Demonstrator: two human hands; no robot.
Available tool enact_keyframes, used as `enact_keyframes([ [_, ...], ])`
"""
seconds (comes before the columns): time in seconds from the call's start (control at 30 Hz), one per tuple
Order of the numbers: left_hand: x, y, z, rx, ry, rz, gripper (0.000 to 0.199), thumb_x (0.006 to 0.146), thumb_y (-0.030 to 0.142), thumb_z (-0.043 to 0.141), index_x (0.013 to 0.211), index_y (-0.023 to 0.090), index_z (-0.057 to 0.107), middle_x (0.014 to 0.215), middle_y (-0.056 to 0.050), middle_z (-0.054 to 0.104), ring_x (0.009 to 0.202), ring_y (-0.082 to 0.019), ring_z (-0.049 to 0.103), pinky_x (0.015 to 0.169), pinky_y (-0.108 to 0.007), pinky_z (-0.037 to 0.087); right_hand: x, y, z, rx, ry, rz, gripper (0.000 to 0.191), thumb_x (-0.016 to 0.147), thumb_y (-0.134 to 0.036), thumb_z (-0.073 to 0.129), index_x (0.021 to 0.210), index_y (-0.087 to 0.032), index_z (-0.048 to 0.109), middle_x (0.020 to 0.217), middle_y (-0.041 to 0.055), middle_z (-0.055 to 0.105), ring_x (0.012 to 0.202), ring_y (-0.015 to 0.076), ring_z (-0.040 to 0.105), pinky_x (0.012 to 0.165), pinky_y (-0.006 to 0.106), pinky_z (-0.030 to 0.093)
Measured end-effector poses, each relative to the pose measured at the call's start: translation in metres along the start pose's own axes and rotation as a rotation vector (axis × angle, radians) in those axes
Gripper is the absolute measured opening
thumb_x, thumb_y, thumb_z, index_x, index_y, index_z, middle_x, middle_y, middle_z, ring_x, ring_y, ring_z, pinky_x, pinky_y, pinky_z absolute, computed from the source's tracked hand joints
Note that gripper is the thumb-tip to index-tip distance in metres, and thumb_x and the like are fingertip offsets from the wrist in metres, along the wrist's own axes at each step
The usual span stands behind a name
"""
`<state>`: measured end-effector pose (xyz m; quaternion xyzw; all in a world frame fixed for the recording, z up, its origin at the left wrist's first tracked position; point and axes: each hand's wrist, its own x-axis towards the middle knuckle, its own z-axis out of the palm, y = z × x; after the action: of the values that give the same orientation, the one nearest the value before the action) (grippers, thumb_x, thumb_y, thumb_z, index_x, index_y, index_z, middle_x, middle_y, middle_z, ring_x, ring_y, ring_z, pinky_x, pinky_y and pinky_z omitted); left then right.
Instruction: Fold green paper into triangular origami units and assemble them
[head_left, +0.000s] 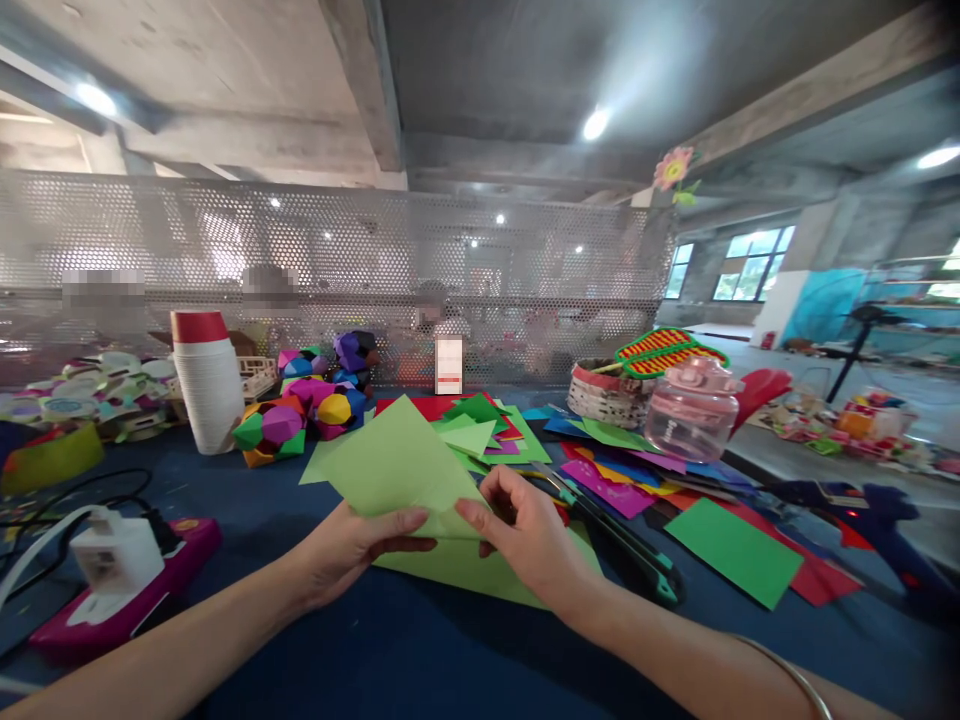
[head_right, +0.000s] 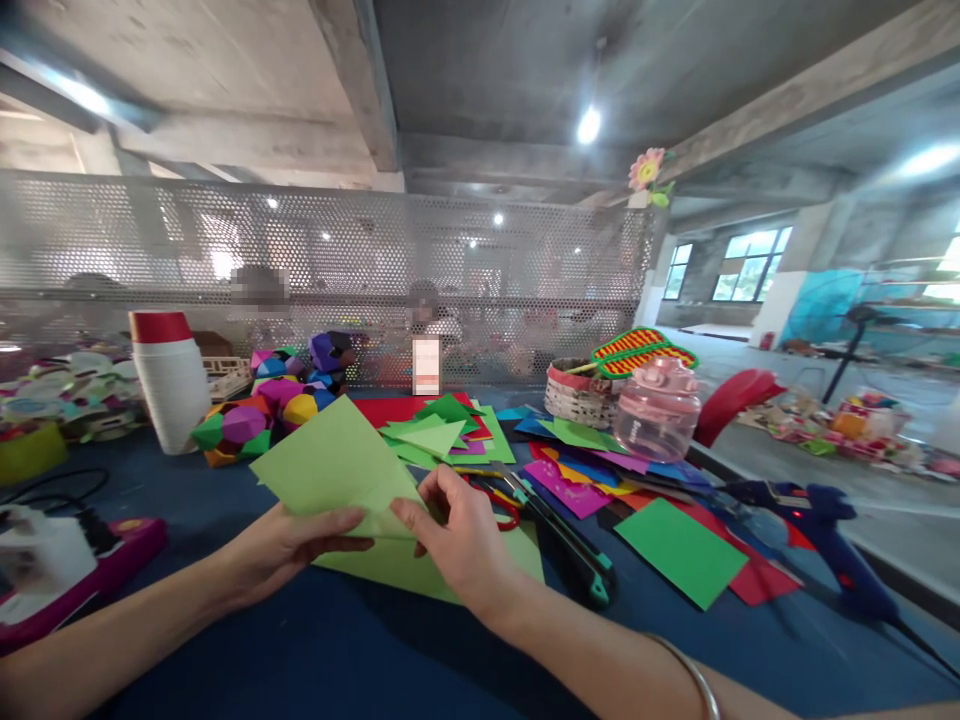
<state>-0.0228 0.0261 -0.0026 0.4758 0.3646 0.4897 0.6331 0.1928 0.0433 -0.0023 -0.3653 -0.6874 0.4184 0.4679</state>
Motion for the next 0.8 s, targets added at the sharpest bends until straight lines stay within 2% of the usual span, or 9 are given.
enact_keyframes([
  [0.1,-0.0002,0.0021,-0.0008,-0.035,0.037,0.005,0.072,0.065,0.027,0.094,0.131,0.023,0.066,0.116,-0.008,0.076,0.104,-0.028,0.071,0.085,-0.039,0.062,-0.0009,-0.0015,0.0012,0.055,0.008,-0.005,0.043,0.078,-0.053,0.076,0.093,-0.024,0.047,0.073,-0.0066,0.044,0.062,0.0122,0.049,0.05,0.025,0.054],
  [0.2,0.0003,0.0045,-0.0008,-0.066,0.098,0.006,0.072,0.062,0.023,0.095,0.128,0.023,0.067,0.113,-0.008,0.077,0.1,-0.027,0.073,0.082,-0.038,0.064,-0.0017,-0.0028,-0.0001,0.019,-0.02,0.026,0.053,0.079,-0.05,0.076,0.115,-0.022,0.048,0.082,-0.0025,0.058,0.067,0.0145,0.058,0.055,0.027,0.054],
  [0.27,0.0007,0.0054,-0.0008,-0.077,0.127,0.009,0.071,0.061,0.021,0.096,0.126,0.022,0.069,0.111,-0.007,0.077,0.098,-0.026,0.073,0.08,-0.037,0.065,-0.0019,-0.0033,-0.0019,-0.059,-0.049,0.011,0.051,0.08,-0.048,0.075,0.119,-0.02,0.055,0.09,0.0024,0.064,0.075,0.0166,0.061,0.061,0.028,0.053],
  [0.33,0.001,0.0053,-0.0011,-0.081,0.132,0.01,0.069,0.06,0.02,0.096,0.124,0.022,0.07,0.109,-0.007,0.078,0.096,-0.026,0.074,0.079,-0.037,0.065,-0.0018,-0.0036,-0.0036,-0.12,-0.068,-0.021,0.043,0.082,-0.047,0.073,0.112,-0.019,0.062,0.09,0.0037,0.067,0.078,0.0174,0.062,0.064,0.028,0.051],
  [0.47,0.0016,0.0035,-0.0014,-0.089,0.105,0.01,0.064,0.063,0.02,0.095,0.122,0.022,0.071,0.109,-0.007,0.078,0.097,-0.027,0.074,0.08,-0.038,0.066,-0.0001,-0.0038,-0.0046,-0.097,-0.077,-0.025,0.029,0.085,-0.047,0.07,0.089,-0.019,0.063,0.072,-0.0014,0.061,0.062,0.0131,0.056,0.058,0.025,0.046],
  [0.6,0.0023,0.0031,-0.001,-0.082,0.091,0.004,0.06,0.064,0.021,0.094,0.12,0.021,0.072,0.11,-0.008,0.077,0.097,-0.026,0.074,0.08,-0.038,0.065,0.0023,-0.0033,-0.0028,-0.071,-0.057,0.011,0.032,0.083,-0.047,0.07,0.074,-0.02,0.054,0.064,-0.0039,0.053,0.055,0.0116,0.055,0.052,0.024,0.042],
  [0.8,0.0037,0.0047,-0.0008,-0.05,0.102,0.0,0.053,0.063,0.026,0.095,0.112,0.018,0.075,0.113,-0.009,0.077,0.091,-0.023,0.074,0.075,-0.032,0.065,0.0018,-0.0009,-0.0004,-0.081,-0.043,0.026,0.034,0.082,-0.048,0.067,0.071,-0.02,0.051,0.064,-0.003,0.053,0.053,0.0116,0.057,0.051,0.024,0.04],
])
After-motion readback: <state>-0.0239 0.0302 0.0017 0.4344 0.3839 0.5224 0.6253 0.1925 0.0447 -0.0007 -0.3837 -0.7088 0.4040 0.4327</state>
